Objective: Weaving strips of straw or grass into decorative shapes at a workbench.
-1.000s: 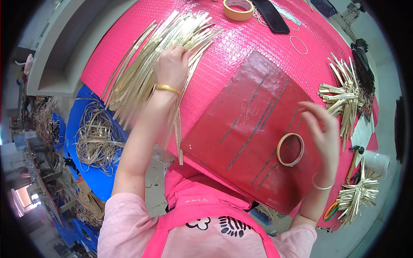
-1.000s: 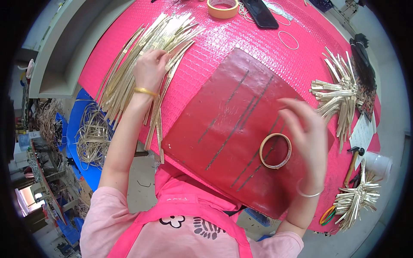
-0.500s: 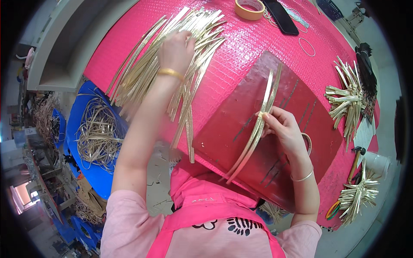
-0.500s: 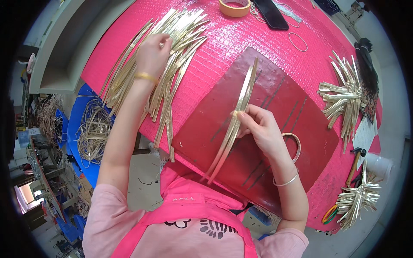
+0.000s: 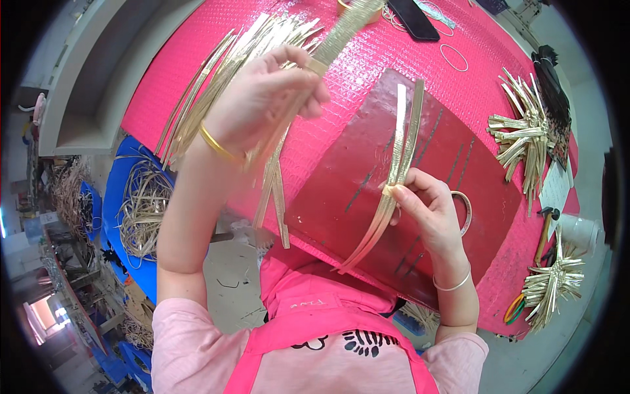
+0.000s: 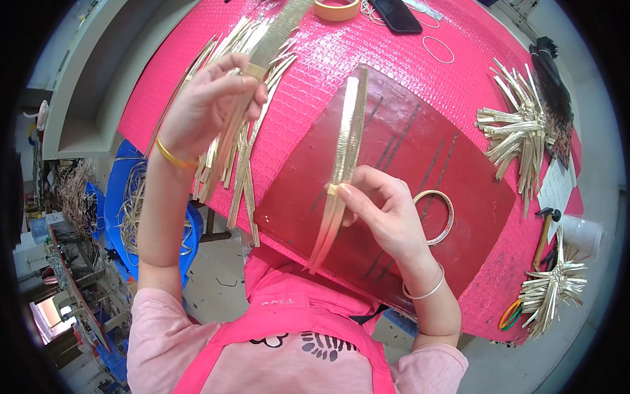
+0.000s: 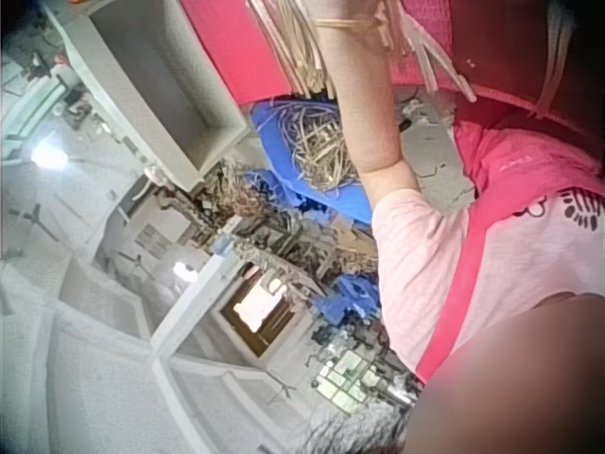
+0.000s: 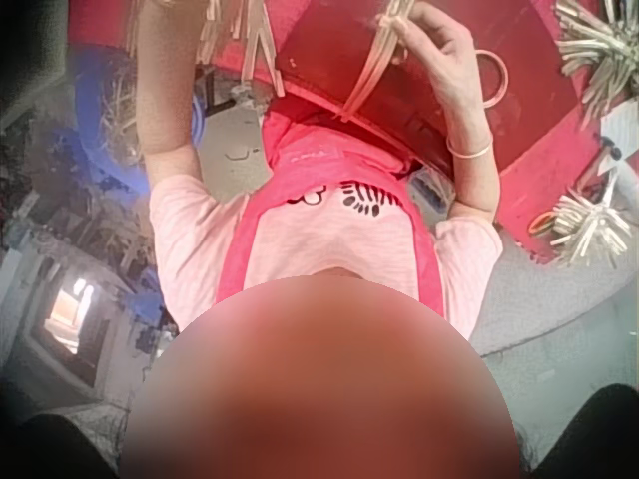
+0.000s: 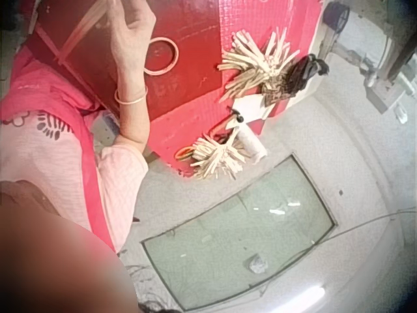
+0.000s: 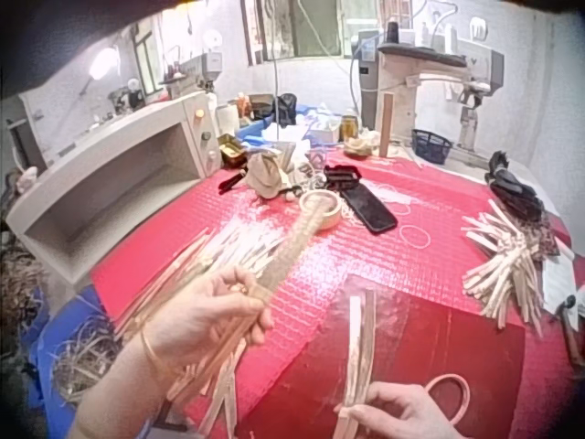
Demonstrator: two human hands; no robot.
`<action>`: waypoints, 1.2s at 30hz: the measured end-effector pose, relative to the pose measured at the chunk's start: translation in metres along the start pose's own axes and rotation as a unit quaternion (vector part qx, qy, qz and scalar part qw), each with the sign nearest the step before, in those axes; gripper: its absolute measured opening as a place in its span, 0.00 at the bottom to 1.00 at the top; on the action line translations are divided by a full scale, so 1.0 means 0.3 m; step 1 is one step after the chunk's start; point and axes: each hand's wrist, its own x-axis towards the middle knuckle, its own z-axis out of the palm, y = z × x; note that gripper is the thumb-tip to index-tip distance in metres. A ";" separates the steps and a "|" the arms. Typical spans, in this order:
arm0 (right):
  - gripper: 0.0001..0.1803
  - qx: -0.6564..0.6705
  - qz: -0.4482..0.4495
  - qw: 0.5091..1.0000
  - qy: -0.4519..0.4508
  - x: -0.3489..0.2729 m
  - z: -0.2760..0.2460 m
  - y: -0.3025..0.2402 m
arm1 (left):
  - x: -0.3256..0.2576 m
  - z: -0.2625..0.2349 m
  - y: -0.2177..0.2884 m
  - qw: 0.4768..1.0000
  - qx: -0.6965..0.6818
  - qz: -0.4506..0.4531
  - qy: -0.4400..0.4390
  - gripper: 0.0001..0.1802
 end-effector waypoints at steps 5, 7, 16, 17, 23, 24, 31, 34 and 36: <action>0.10 0.036 -0.034 0.999 0.006 -0.008 0.017 -0.014 | -0.017 0.112 -0.043 0.975 -0.209 -0.069 -0.027 0.14; 0.10 0.085 -0.002 0.996 0.030 -0.015 0.003 -0.009 | -0.016 0.129 -0.053 0.971 -0.226 -0.053 -0.049 0.15; 0.12 0.127 -0.068 0.984 -0.106 -0.034 0.045 -0.032 | -0.114 0.218 -0.017 0.863 0.456 0.212 0.051 0.07; 0.11 0.126 -0.068 0.986 -0.086 -0.028 0.061 -0.032 | -0.128 0.227 -0.012 0.911 0.387 0.137 0.026 0.07; 0.10 -0.036 -0.130 0.990 -0.037 -0.013 0.059 -0.025 | -0.155 0.209 -0.001 0.997 0.034 -0.072 -0.008 0.12; 0.11 -0.064 -0.114 0.991 -0.029 -0.018 0.062 -0.019 | -0.157 0.205 -0.008 0.994 -0.008 -0.107 -0.004 0.12; 0.05 -0.062 -0.192 0.964 0.175 0.007 0.077 0.011 | -0.184 0.218 -0.093 0.983 -0.118 -0.142 -0.005 0.09; 0.05 0.029 -0.170 0.976 0.136 0.014 0.087 0.010 | -0.205 0.230 -0.118 0.999 0.034 -0.015 0.033 0.09; 0.07 0.047 -0.181 0.973 0.137 0.018 0.093 0.008 | -0.209 0.237 -0.131 0.998 0.038 -0.004 0.053 0.09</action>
